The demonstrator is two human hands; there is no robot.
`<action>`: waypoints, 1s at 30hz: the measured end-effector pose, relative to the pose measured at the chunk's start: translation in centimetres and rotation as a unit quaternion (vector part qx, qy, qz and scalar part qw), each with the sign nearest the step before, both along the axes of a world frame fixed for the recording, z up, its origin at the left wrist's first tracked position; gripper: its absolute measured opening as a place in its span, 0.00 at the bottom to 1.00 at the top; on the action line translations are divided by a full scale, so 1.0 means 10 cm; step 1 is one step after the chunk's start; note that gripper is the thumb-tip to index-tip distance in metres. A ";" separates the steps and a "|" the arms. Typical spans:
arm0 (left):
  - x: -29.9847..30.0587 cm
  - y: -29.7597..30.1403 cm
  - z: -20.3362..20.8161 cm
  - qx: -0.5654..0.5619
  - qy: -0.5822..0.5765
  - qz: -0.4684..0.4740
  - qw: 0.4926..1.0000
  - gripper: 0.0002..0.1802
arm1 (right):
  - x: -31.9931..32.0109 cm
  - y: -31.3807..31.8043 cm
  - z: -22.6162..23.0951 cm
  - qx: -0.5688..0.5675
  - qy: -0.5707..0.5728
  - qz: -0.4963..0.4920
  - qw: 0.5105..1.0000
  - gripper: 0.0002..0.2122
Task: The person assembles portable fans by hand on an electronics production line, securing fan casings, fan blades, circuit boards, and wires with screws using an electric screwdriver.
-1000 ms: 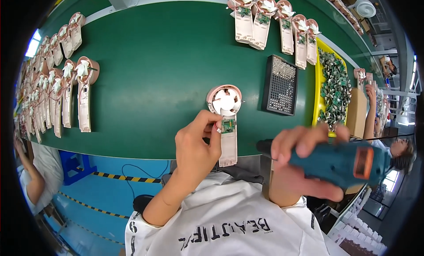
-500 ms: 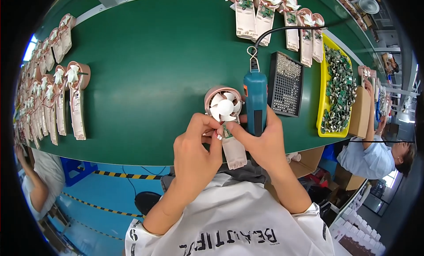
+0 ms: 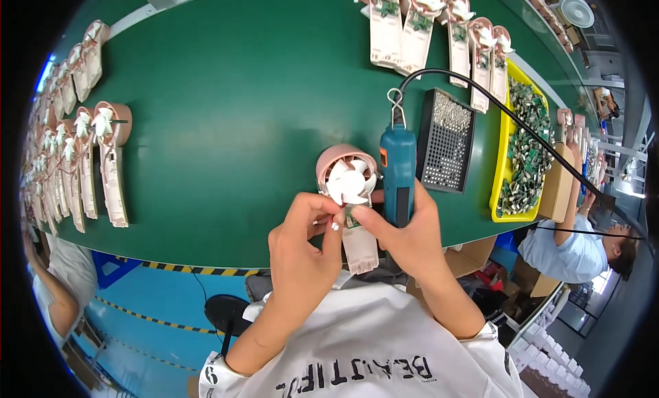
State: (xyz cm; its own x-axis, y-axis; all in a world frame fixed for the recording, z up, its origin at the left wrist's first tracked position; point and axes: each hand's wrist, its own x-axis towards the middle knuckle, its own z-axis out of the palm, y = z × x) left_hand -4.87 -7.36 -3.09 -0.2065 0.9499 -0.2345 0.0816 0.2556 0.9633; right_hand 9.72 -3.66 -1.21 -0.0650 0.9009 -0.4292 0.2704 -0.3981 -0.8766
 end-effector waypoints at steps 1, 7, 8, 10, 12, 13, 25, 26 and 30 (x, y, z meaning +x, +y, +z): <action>-0.04 -0.02 -0.01 0.003 0.003 0.003 1.000 0.08 | 0.00 0.01 0.02 0.005 0.006 0.022 1.000 0.24; -0.03 -0.05 -0.01 0.019 -0.020 -0.008 1.000 0.08 | 0.28 -0.09 0.39 0.288 0.349 -0.143 0.880 0.44; -0.03 -0.05 -0.02 0.018 -0.012 -0.007 1.000 0.08 | 0.30 -0.06 0.39 0.375 0.389 -0.067 0.838 0.43; -0.04 -0.03 -0.05 0.036 -0.024 -0.005 0.999 0.07 | 0.21 -0.01 0.38 0.477 0.380 -0.008 0.793 0.42; -0.04 -0.01 -0.02 0.041 -0.025 -0.007 0.999 0.07 | 0.12 0.01 0.39 0.516 0.363 0.044 0.775 0.41; -0.04 0.01 -0.07 0.058 -0.035 -0.008 0.998 0.06 | 0.08 0.02 0.36 0.530 0.351 0.051 0.770 0.41; -0.03 -0.01 -0.10 0.074 -0.040 -0.003 0.996 0.05 | 0.10 -0.02 0.28 0.527 0.312 0.152 0.776 0.44; -0.03 -0.01 -0.10 0.074 -0.042 -0.003 0.996 0.05 | 0.05 -0.04 0.27 0.542 0.311 0.119 0.771 0.44; -0.02 -0.02 -0.09 0.076 -0.046 0.001 0.996 0.06 | -0.03 -0.05 0.27 0.559 0.312 0.082 0.764 0.44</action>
State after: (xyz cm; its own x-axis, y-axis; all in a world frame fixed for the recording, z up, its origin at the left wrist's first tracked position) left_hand -5.07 -7.52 -3.98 -0.1926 0.9755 -0.1060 -0.0084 0.1064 0.9943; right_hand 9.41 -4.21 1.47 -0.0937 0.6406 0.7621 -0.3730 0.6872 -0.6234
